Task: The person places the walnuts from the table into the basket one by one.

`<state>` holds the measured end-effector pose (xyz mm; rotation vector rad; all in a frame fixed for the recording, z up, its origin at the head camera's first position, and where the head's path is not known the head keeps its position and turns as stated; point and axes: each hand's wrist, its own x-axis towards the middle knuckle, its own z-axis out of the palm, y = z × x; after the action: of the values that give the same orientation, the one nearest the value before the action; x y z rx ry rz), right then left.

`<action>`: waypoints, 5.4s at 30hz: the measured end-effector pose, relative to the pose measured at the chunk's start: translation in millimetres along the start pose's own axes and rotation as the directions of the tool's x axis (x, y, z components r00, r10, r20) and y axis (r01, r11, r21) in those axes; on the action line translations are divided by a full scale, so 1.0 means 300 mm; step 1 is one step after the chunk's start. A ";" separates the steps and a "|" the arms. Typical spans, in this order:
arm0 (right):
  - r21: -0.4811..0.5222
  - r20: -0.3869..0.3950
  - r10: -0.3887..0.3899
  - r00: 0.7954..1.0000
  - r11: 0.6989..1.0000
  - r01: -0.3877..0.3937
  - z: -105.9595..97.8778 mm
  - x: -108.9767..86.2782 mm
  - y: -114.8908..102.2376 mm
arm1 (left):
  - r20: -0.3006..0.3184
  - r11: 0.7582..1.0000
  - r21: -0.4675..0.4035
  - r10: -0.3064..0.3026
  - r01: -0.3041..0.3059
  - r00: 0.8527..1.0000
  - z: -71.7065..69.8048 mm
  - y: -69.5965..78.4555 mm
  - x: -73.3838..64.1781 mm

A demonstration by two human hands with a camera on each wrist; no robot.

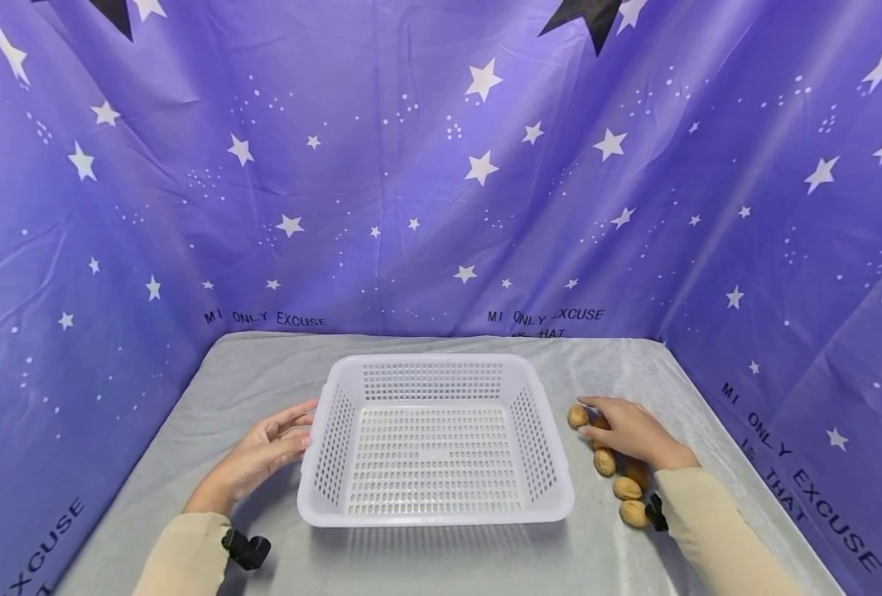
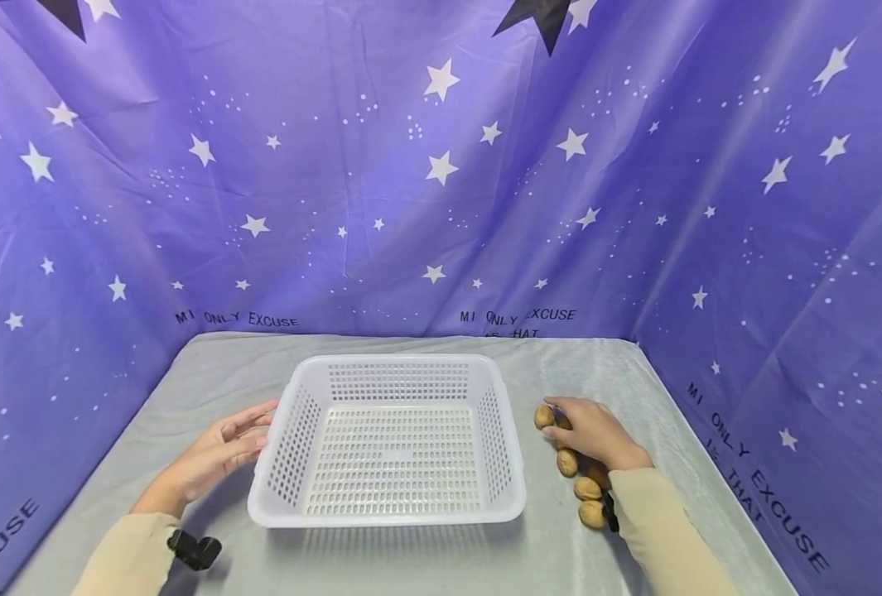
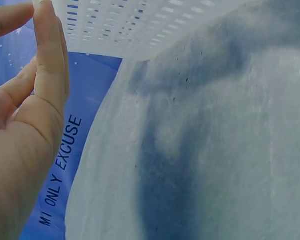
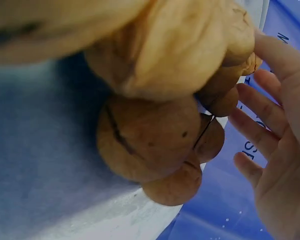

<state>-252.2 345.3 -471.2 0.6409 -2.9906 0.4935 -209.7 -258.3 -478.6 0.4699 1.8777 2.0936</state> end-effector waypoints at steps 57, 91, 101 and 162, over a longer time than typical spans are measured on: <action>0.074 0.028 -0.363 0.932 0.930 0.360 -0.244 0.278 -0.411 | 0.028 1.000 -0.013 -0.005 0.005 1.000 0.002 -0.004 0.013; 0.204 0.284 -0.414 0.865 0.907 0.368 0.228 0.597 -0.817 | 0.064 1.000 -0.006 0.000 0.001 0.998 0.011 0.034 0.008; 0.199 0.304 -0.339 0.891 0.937 0.288 0.272 0.603 -0.825 | 0.084 1.000 -0.009 0.019 -0.018 0.996 0.011 0.032 0.008; 0.108 0.023 -0.210 0.977 0.973 0.206 -0.213 0.163 -0.223 | 0.034 0.999 0.033 -0.010 0.009 0.999 0.017 0.002 0.011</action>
<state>-271.2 288.7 -385.3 0.9688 -2.8976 0.6329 -210.5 -252.4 -477.4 0.5003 1.8940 2.0383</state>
